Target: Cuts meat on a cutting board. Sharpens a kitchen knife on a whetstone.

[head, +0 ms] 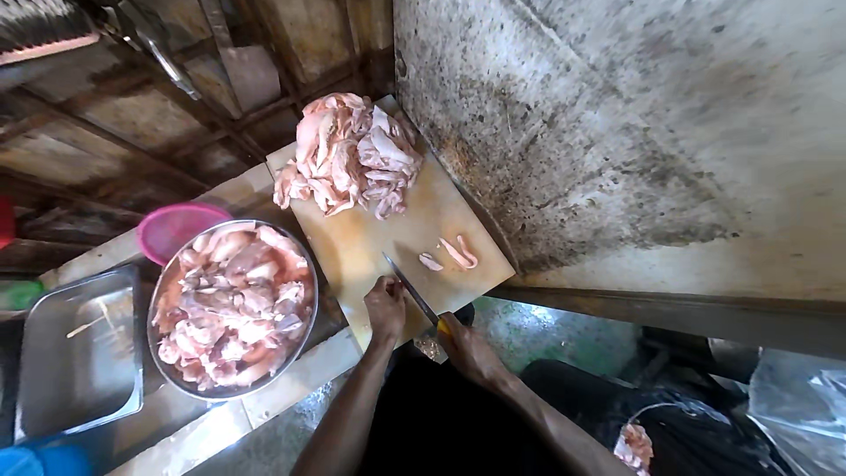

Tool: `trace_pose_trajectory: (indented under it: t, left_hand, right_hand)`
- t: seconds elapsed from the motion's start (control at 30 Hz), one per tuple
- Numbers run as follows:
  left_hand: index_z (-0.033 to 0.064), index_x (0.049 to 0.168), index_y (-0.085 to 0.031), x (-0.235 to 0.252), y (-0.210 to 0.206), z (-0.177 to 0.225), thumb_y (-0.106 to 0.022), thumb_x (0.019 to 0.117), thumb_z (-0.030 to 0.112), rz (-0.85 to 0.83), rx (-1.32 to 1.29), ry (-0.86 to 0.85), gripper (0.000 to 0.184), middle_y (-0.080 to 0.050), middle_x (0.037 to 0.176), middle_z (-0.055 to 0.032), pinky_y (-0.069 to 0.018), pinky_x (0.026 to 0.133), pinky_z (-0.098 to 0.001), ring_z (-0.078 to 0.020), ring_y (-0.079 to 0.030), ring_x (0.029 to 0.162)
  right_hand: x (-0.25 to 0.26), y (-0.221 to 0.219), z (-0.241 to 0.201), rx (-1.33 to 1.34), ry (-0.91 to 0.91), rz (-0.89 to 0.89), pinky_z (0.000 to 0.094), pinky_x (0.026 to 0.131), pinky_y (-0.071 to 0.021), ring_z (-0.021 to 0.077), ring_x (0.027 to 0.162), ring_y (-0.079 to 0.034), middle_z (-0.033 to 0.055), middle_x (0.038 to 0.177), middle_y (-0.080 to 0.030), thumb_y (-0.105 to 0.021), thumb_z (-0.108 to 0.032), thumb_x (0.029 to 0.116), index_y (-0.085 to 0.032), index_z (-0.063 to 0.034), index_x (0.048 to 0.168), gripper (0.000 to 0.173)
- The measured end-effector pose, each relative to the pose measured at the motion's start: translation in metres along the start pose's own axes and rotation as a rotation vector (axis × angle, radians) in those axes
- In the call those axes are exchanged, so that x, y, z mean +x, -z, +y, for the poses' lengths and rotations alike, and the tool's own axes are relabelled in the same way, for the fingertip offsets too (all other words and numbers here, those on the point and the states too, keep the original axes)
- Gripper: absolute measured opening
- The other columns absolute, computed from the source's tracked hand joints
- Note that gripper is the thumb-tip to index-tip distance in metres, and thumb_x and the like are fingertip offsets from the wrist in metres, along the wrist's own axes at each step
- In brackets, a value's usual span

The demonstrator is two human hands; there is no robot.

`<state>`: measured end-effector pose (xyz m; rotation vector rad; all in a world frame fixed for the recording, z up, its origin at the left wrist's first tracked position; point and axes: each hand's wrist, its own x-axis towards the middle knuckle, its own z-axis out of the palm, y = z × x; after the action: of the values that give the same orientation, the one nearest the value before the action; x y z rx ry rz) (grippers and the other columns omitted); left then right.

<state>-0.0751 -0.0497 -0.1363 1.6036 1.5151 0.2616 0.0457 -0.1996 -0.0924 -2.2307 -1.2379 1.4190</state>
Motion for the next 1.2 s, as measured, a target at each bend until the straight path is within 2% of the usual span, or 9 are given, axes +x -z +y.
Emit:
trace_pose_trajectory:
  t: [0.23,0.33,0.47,0.57,0.73,0.8,1.0,1.1,1.2]
  left_hand:
    - [0.0031,0.108,-0.071,0.001,0.006,0.002,-0.063,0.0994,0.016,-0.021,0.286,-0.100,0.017,-0.073,0.100,-0.0142,-0.0601,0.086,-0.0480,-0.0280,-0.072,0.092]
    - [0.0017,0.107,-0.072,0.003,0.004,0.003,-0.062,0.0995,0.015,-0.032,0.384,-0.131,0.018,-0.072,0.102,-0.0161,-0.0601,0.086,-0.0480,-0.0307,-0.072,0.095]
    - [0.0000,0.113,-0.072,0.003,0.002,-0.001,-0.061,0.1008,0.013,-0.007,0.409,-0.187,0.022,-0.071,0.103,-0.0187,-0.0605,0.086,-0.0477,-0.0327,-0.073,0.094]
    - [-0.0001,0.111,-0.072,0.004,0.001,-0.001,-0.059,0.1016,0.012,0.015,0.423,-0.207,0.020,-0.071,0.100,-0.0180,-0.0611,0.084,-0.0468,-0.0321,-0.073,0.092]
    - [0.0007,0.106,-0.073,0.005,0.000,-0.003,-0.063,0.0978,0.012,-0.005,0.418,-0.217,0.017,-0.071,0.097,-0.0168,-0.0613,0.081,-0.0470,-0.0313,-0.073,0.089]
    - [0.0009,0.101,-0.072,0.007,0.001,-0.002,-0.065,0.0975,0.012,-0.025,0.419,-0.221,0.014,-0.071,0.095,-0.0161,-0.0609,0.080,-0.0457,-0.0302,-0.072,0.088]
    - [0.0019,0.106,-0.073,0.005,0.029,-0.011,-0.061,0.0993,0.016,-0.084,0.449,-0.159,0.019,-0.073,0.100,-0.0142,-0.0584,0.090,-0.0443,-0.0280,-0.072,0.096]
    - [0.0026,0.104,-0.075,-0.003,0.050,-0.029,-0.064,0.0970,0.013,0.057,0.359,-0.187,0.016,-0.074,0.094,-0.0122,-0.0601,0.085,-0.0444,-0.0247,-0.073,0.087]
    - [0.0044,0.103,-0.075,-0.008,0.063,-0.027,-0.067,0.0964,0.013,0.141,0.268,-0.199,0.013,-0.074,0.091,-0.0095,-0.0617,0.078,-0.0416,-0.0202,-0.072,0.079]
  right_hand:
    - [0.005,-0.010,0.008,-0.046,-0.019,-0.017,0.0520,0.081,-0.0578,0.0336,0.090,-0.071,0.0157,0.097,-0.070,-0.042,-0.036,0.1072,-0.053,-0.0123,0.135,0.038]
    - [0.007,-0.009,-0.005,-0.132,-0.078,-0.055,0.0538,0.082,-0.0579,0.0364,0.093,-0.072,0.0174,0.099,-0.070,-0.039,-0.036,0.1083,-0.049,-0.0132,0.139,0.039]
    - [0.023,0.004,-0.048,-0.257,-0.152,-0.126,0.0556,0.091,-0.0561,0.0408,0.107,-0.070,0.0226,0.115,-0.068,-0.038,-0.029,0.1108,-0.042,-0.0085,0.146,0.041]
    - [0.045,-0.002,-0.058,-0.319,-0.131,-0.090,0.0546,0.090,-0.0568,0.0403,0.107,-0.070,0.0219,0.117,-0.067,-0.038,-0.026,0.1112,-0.044,-0.0071,0.144,0.038]
    - [0.018,0.000,-0.015,-0.329,-0.163,-0.092,0.0601,0.087,-0.0568,0.0438,0.106,-0.070,0.0236,0.118,-0.068,-0.039,-0.031,0.1099,-0.041,-0.0114,0.149,0.044]
    - [-0.001,0.006,0.001,-0.340,-0.218,-0.094,0.0621,0.084,-0.0571,0.0452,0.102,-0.071,0.0240,0.113,-0.069,-0.038,-0.033,0.1097,-0.043,-0.0127,0.147,0.043]
    - [-0.013,0.015,0.012,-0.309,-0.239,-0.099,0.0631,0.083,-0.0564,0.0456,0.101,-0.071,0.0232,0.110,-0.070,-0.038,-0.036,0.1095,-0.047,-0.0159,0.144,0.041]
    - [-0.007,0.015,0.037,-0.159,-0.122,-0.085,0.0609,0.083,-0.0563,0.0421,0.097,-0.071,0.0219,0.104,-0.070,-0.046,-0.039,0.1068,-0.051,-0.0148,0.140,0.041]
    - [-0.007,0.018,0.052,0.041,0.061,0.056,0.0526,0.079,-0.0573,0.0315,0.086,-0.070,0.0154,0.093,-0.069,-0.050,-0.038,0.1052,-0.059,-0.0103,0.131,0.039]
